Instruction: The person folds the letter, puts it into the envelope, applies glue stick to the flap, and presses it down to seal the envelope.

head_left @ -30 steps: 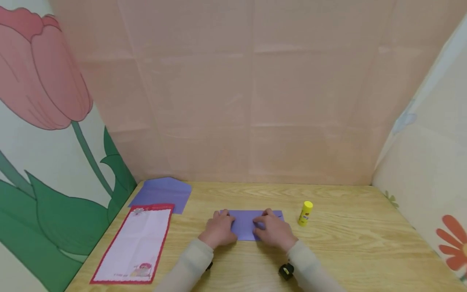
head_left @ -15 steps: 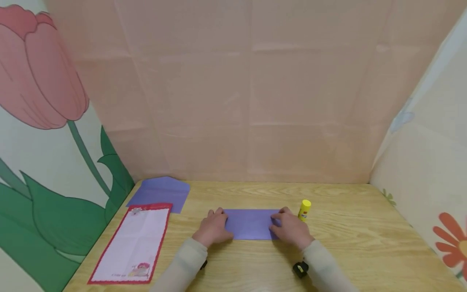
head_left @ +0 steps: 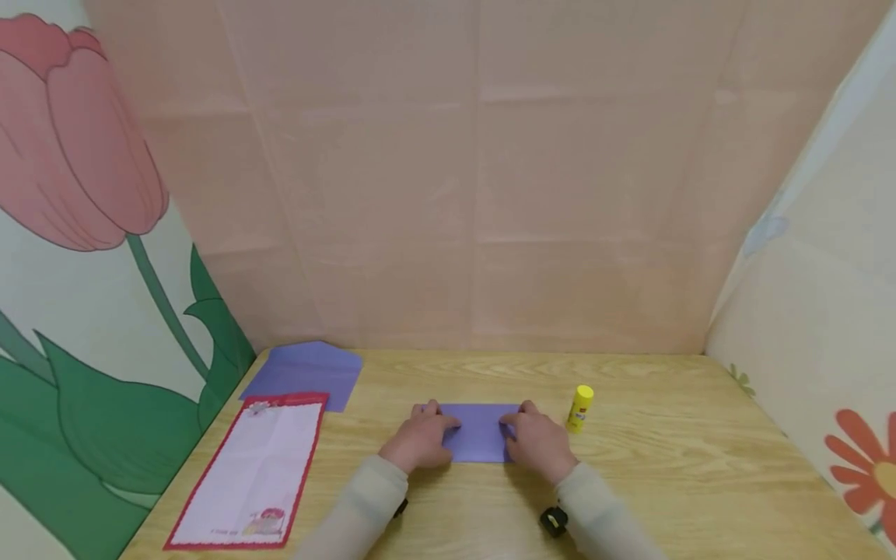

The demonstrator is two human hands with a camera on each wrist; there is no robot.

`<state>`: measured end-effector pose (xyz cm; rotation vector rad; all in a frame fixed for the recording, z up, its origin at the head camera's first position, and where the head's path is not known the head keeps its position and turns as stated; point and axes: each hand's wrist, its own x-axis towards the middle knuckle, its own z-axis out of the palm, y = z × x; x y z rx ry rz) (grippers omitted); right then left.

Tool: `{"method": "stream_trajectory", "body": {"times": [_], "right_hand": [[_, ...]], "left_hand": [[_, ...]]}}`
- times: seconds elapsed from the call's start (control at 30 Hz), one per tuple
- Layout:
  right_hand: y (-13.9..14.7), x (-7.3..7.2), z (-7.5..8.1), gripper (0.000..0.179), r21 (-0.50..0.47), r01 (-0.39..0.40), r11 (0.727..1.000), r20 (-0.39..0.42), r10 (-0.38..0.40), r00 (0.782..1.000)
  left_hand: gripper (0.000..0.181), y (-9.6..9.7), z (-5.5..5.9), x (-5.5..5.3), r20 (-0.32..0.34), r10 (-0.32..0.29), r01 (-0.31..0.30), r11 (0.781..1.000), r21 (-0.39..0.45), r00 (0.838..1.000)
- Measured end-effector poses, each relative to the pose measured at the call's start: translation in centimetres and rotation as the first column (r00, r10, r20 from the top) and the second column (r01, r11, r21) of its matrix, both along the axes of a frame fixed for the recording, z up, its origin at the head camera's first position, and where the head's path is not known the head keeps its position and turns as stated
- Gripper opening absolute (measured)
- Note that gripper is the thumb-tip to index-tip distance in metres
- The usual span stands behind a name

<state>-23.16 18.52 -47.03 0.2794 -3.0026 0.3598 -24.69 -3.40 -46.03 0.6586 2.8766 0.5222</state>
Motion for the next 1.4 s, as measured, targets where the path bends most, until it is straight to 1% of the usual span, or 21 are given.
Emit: {"method": "stream_trajectory", "body": {"times": [0.17,0.27,0.33,0.47,0.6,0.73,0.9,1.0,1.2,1.4], "right_hand": [[-1.8,0.0,-0.2,0.033,-0.044,-0.113,0.993,-0.003,0.113,0.994],[-2.2,-0.1,-0.2,0.033,-0.053,-0.132,0.99,0.015,0.133,0.991],[-2.3,-0.2,0.0,0.032,-0.046,-0.117,0.992,0.035,0.119,0.992],[-1.8,-0.4,0.2,0.032,-0.012,-0.061,0.998,0.07,0.062,0.996],[-1.0,-0.3,0.4,0.033,0.002,-0.031,1.0,0.058,0.031,0.998],[0.1,-0.3,0.1,0.032,-0.006,0.004,1.0,0.05,-0.004,0.999],[1.4,-0.3,-0.1,0.033,-0.019,0.04,0.999,0.078,-0.039,0.996],[2.0,-0.3,0.1,0.034,-0.017,0.054,0.998,0.092,-0.052,0.994],[2.5,-0.2,0.4,0.036,-0.015,0.053,0.998,0.099,-0.051,0.994],[2.6,-0.3,0.5,0.038,-0.021,0.052,0.998,0.101,-0.05,0.994]], "left_hand": [[0.053,0.9,0.1,0.3,-0.018,-0.032,0.03,0.997,-0.068,0.999],[0.054,1.1,0.2,0.4,-0.026,-0.031,0.028,0.995,-0.095,0.999],[0.055,1.0,0.2,0.4,-0.027,-0.021,0.018,0.995,-0.103,0.999],[0.053,0.5,0.3,0.3,-0.038,0.015,-0.018,0.995,-0.095,0.999],[0.052,-0.5,0.4,0.2,-0.05,0.068,-0.072,0.995,-0.075,0.996],[0.054,-1.6,0.3,0.1,-0.038,0.103,-0.105,0.993,-0.058,0.994],[0.055,-2.8,0.0,-0.2,-0.028,0.117,-0.118,0.991,-0.063,0.993],[0.056,-3.2,0.0,-0.3,-0.023,0.119,-0.121,0.99,-0.071,0.993],[0.056,-3.4,0.1,-0.4,-0.006,0.128,-0.128,0.99,-0.054,0.992],[0.056,-3.5,0.1,-0.4,-0.009,0.138,-0.138,0.99,-0.028,0.99]]}}
